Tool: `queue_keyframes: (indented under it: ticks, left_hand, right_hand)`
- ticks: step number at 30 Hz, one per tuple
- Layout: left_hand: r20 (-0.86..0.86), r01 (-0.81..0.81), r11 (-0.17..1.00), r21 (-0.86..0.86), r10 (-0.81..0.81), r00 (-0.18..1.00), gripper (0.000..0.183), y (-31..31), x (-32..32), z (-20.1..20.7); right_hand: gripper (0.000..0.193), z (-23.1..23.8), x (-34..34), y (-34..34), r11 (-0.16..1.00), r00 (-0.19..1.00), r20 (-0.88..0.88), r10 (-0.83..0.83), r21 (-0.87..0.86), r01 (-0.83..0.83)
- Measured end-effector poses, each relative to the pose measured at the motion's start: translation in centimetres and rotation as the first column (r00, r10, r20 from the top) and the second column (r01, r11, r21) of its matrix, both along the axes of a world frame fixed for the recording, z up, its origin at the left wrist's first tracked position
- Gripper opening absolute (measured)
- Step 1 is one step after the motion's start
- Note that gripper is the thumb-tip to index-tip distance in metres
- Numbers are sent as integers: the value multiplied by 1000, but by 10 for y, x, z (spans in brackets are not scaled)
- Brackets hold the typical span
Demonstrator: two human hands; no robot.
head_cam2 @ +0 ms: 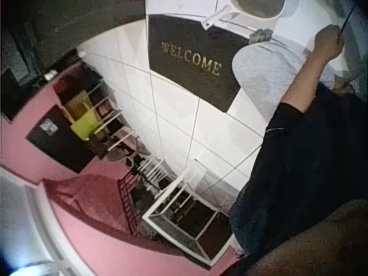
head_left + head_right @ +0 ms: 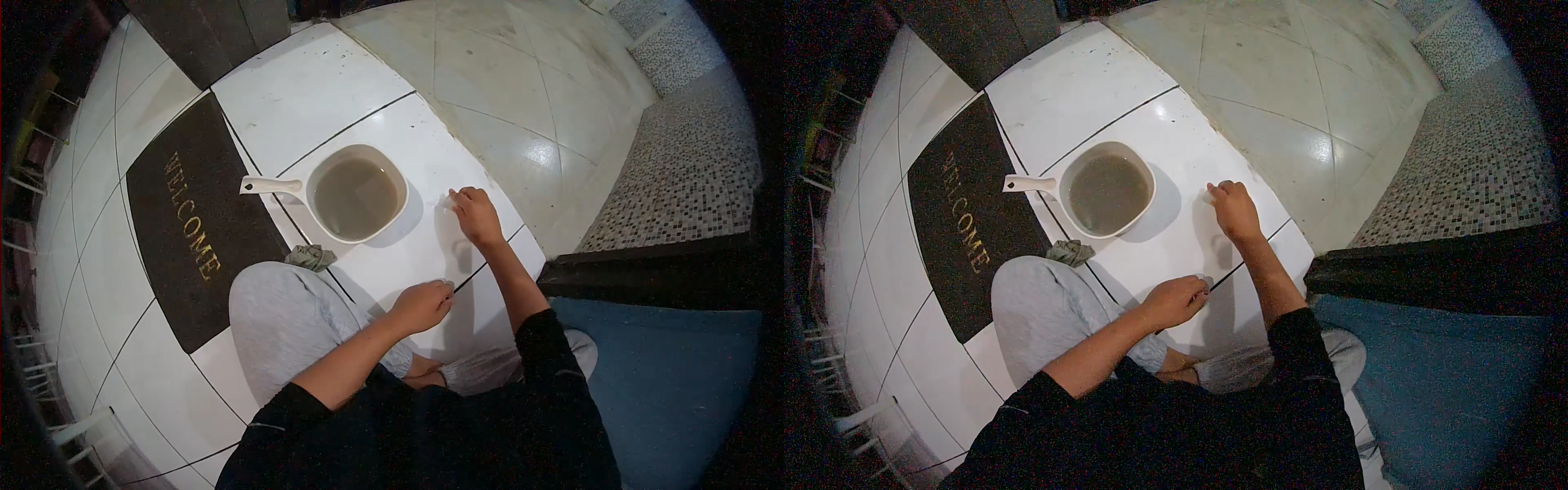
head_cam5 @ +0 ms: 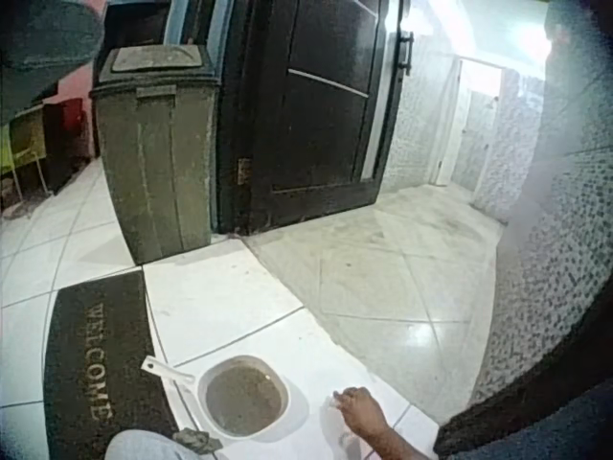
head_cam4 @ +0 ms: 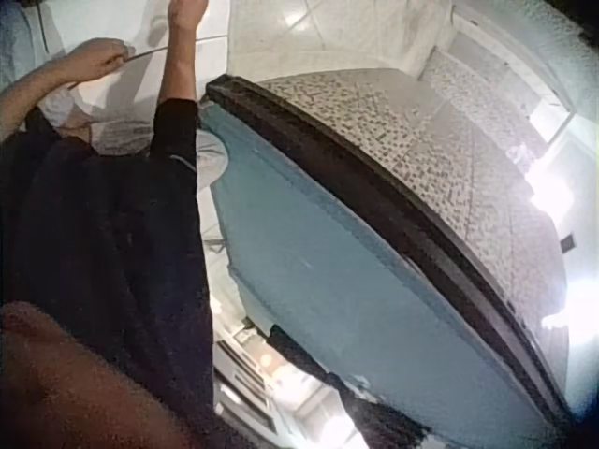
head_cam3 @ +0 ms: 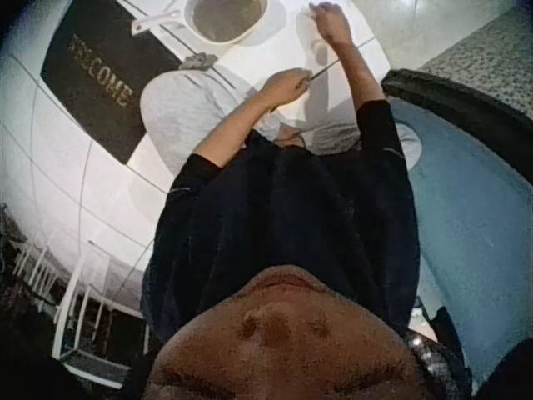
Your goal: The person scrapes material from a joint between floor tiles using a tool, wipes the surface with a cloth, and applies white filler to the joint.
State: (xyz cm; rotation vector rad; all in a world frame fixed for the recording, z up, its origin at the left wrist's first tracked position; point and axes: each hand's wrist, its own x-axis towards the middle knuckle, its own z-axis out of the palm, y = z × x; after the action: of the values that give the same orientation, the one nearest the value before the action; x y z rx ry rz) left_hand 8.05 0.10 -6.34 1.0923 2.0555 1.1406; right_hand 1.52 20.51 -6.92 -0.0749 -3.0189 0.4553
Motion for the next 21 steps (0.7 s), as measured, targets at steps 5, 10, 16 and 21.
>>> queue_keyframes:
  ticks: [5,10,16,21]
  left_hand:
    - [13,5,1000,-8,-4,1000,16,1,1,-2]
    - [7,2,1000,4,-2,1000,16,3,2,-4]
    - [6,12,1000,-10,-12,1000,17,0,1,-3]
    - [33,17,1000,-22,-16,999,18,1,1,-1]
  right_hand:
    - [25,-7,3,0,997,994,-92,60,46,-56]
    - [26,-7,-4,7,998,998,-52,29,52,-26]
    - [28,-12,1,-2,995,989,-116,94,37,-91]
    - [29,-14,17,15,993,984,-133,115,42,-111]
